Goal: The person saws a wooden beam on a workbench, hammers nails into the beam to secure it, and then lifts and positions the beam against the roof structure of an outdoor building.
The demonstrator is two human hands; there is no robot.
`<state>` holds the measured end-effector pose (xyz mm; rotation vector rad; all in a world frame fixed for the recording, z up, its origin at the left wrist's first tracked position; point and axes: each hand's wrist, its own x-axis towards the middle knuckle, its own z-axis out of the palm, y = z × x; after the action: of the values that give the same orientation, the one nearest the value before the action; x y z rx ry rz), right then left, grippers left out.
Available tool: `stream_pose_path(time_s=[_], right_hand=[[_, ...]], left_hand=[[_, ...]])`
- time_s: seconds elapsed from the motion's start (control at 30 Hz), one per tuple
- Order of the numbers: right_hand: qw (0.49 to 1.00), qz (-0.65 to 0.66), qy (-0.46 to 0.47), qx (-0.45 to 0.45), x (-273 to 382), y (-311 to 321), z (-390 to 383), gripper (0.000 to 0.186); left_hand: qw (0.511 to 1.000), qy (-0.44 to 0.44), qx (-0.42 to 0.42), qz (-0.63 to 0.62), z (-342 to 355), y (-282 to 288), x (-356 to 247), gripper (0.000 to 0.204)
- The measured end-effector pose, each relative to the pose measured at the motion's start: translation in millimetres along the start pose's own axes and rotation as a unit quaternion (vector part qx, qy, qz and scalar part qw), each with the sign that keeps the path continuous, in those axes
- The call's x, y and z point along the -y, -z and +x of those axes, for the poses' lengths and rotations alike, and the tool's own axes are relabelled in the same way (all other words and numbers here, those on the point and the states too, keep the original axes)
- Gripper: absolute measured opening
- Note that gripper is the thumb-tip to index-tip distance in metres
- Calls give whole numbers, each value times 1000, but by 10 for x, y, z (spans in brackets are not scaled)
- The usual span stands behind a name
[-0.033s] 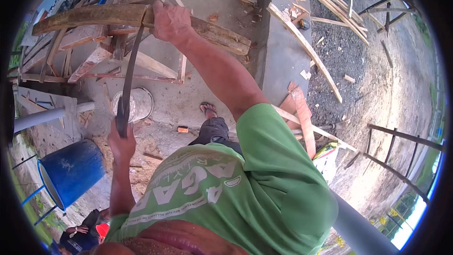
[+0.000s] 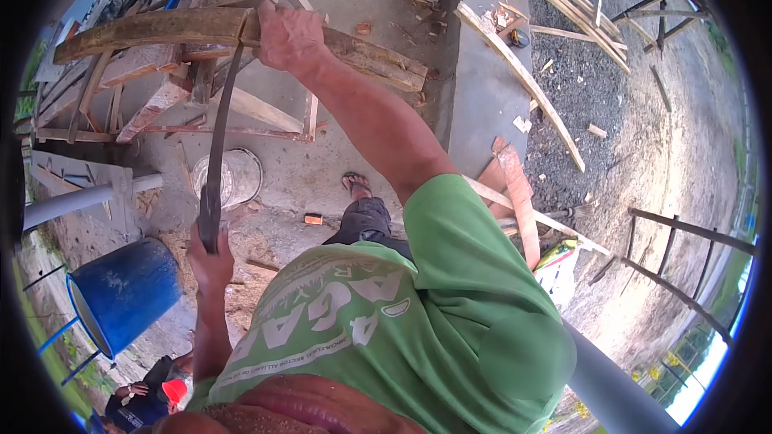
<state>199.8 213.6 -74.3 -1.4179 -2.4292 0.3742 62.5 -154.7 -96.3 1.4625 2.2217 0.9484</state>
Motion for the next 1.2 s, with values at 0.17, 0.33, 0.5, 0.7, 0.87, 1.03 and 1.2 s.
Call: stream_pose_path(time_s=[0.17, 0.33, 0.5, 0.7, 0.87, 1.03, 1.2], right_hand=[[997, 33, 68, 7, 116, -62, 32, 62], [998, 40, 54, 20, 159, -120, 57, 66], [996, 68, 17, 50, 82, -81, 12, 70], [995, 81, 42, 27, -33, -176, 60, 67], [990, 124, 69, 3, -17, -359, 113, 68], [987, 149, 58, -11, -170, -384, 180, 69], [985, 150, 78, -22, -158, -355, 120, 69]], left_hand=[[995, 80, 23, 52, 725, -169, -323, 44], [997, 12, -4, 78, 1716, -362, -792, 40], [998, 49, 12, 26, 486, -112, -279, 44], [996, 42, 40, 60, 669, 83, -592, 45], [992, 2, 13, 122, 1843, -368, -923, 40], [996, 44, 41, 71, 1259, -297, -661, 43], [997, 56, -5, 54, 374, -7, -561, 47]])
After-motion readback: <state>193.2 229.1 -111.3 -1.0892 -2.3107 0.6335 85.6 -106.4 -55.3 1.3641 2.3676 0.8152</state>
